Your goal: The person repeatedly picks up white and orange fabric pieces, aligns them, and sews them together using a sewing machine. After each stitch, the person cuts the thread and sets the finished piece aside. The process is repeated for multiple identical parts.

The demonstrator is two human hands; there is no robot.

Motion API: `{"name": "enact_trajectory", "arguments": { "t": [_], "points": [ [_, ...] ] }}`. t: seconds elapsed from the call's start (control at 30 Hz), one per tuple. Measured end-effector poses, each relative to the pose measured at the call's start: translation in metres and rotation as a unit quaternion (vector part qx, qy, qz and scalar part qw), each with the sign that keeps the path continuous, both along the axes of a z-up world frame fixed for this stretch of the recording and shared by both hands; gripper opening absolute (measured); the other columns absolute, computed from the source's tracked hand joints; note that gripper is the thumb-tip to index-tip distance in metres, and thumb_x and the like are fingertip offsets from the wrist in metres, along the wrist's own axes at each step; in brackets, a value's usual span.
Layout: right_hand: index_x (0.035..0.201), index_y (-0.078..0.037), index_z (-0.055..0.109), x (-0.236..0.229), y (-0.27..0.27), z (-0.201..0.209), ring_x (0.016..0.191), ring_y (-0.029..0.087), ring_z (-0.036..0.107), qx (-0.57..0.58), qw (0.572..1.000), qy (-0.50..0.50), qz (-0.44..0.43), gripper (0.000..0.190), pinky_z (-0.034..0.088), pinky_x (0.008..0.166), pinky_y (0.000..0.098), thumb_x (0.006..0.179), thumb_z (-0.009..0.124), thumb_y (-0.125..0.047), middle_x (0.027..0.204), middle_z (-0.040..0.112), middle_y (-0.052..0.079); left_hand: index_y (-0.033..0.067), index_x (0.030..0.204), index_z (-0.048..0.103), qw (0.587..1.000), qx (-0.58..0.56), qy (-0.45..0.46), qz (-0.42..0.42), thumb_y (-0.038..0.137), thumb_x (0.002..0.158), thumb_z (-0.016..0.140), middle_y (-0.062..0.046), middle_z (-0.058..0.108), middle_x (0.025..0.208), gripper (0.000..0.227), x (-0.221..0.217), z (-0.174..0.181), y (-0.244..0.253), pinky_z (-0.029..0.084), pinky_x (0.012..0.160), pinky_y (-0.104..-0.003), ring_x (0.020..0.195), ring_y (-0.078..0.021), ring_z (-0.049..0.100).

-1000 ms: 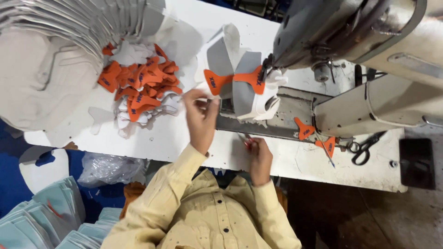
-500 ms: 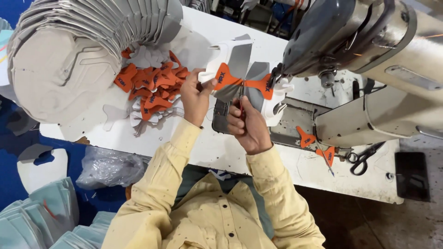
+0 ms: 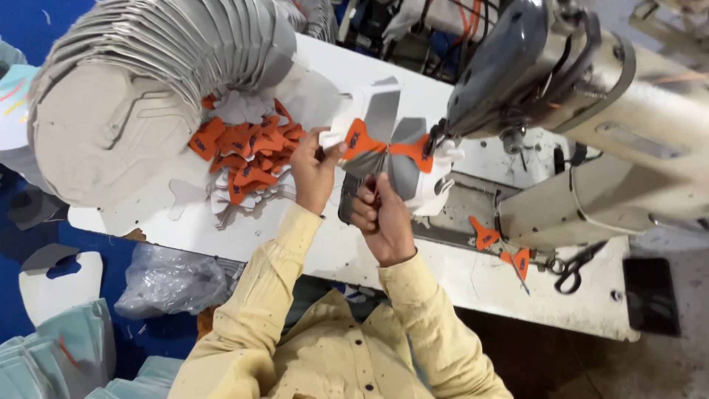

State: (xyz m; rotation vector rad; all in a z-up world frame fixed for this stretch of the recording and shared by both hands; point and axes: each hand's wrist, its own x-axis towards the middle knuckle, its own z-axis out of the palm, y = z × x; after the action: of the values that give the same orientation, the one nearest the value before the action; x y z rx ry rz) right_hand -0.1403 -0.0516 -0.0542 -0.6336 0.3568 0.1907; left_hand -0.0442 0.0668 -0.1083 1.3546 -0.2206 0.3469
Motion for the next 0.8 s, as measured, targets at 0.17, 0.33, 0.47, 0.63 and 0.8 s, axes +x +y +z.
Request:
{"name": "enact_trajectory", "arguments": {
  "t": [0.17, 0.33, 0.47, 0.63, 0.8],
  "points": [
    [0.101, -0.010, 0.051, 0.029, -0.017, 0.000, 0.053, 0.005, 0.034, -0.010, 1.000, -0.014, -0.017, 0.032, 0.025, 0.044, 0.0215, 0.112, 0.038, -0.038, 0.073, 0.043, -0.004, -0.0003, 0.110, 0.065, 1.000, -0.009, 0.003, -0.010, 0.012, 0.096, 0.076, 0.001, 0.068, 0.092, 0.022, -0.007, -0.001, 0.000, 0.049, 0.072, -0.022, 0.081, -0.0048, 0.058],
    [0.097, -0.012, 0.050, 0.030, -0.021, -0.014, 0.049, 0.004, 0.029, 0.005, 0.999, -0.038, -0.013, 0.034, 0.021, 0.041, 0.0217, 0.111, 0.037, -0.040, 0.070, 0.040, -0.006, -0.0008, 0.109, 0.066, 1.000, -0.007, 0.014, 0.001, 0.011, 0.097, 0.077, 0.002, 0.062, 0.087, 0.020, -0.011, -0.003, 0.000, 0.044, 0.067, -0.023, 0.076, -0.0053, 0.051],
    [0.094, -0.013, 0.049, 0.017, -0.026, -0.022, 0.049, 0.005, 0.025, -0.009, 1.000, -0.025, 0.011, 0.034, 0.018, 0.039, 0.0225, 0.112, 0.038, -0.040, 0.067, 0.035, -0.007, -0.0006, 0.111, 0.066, 1.000, -0.004, 0.021, 0.005, 0.011, 0.096, 0.076, 0.003, 0.064, 0.087, 0.022, -0.018, 0.000, 0.002, 0.045, 0.068, -0.022, 0.076, -0.0040, 0.052],
    [0.091, -0.014, 0.051, -0.003, -0.025, -0.044, 0.047, 0.004, 0.023, -0.046, 0.998, 0.008, 0.034, 0.034, 0.017, 0.038, 0.0223, 0.110, 0.038, -0.040, 0.064, 0.032, -0.009, -0.0003, 0.116, 0.066, 1.000, -0.010, 0.010, 0.008, 0.011, 0.097, 0.074, 0.003, 0.066, 0.091, 0.023, -0.027, -0.002, 0.012, 0.046, 0.072, -0.020, 0.081, -0.0031, 0.054],
    [0.107, -0.008, 0.061, -0.041, -0.016, -0.084, 0.049, 0.008, 0.038, -0.320, 0.947, 0.020, 0.028, 0.023, 0.031, 0.041, 0.0249, 0.107, 0.049, -0.028, 0.067, 0.046, -0.003, 0.0006, 0.113, 0.065, 0.998, -0.027, -0.052, -0.003, 0.010, 0.102, 0.073, 0.002, 0.066, 0.095, 0.017, -0.028, 0.024, 0.027, 0.048, 0.073, -0.022, 0.082, -0.0049, 0.058]
  ]
}}
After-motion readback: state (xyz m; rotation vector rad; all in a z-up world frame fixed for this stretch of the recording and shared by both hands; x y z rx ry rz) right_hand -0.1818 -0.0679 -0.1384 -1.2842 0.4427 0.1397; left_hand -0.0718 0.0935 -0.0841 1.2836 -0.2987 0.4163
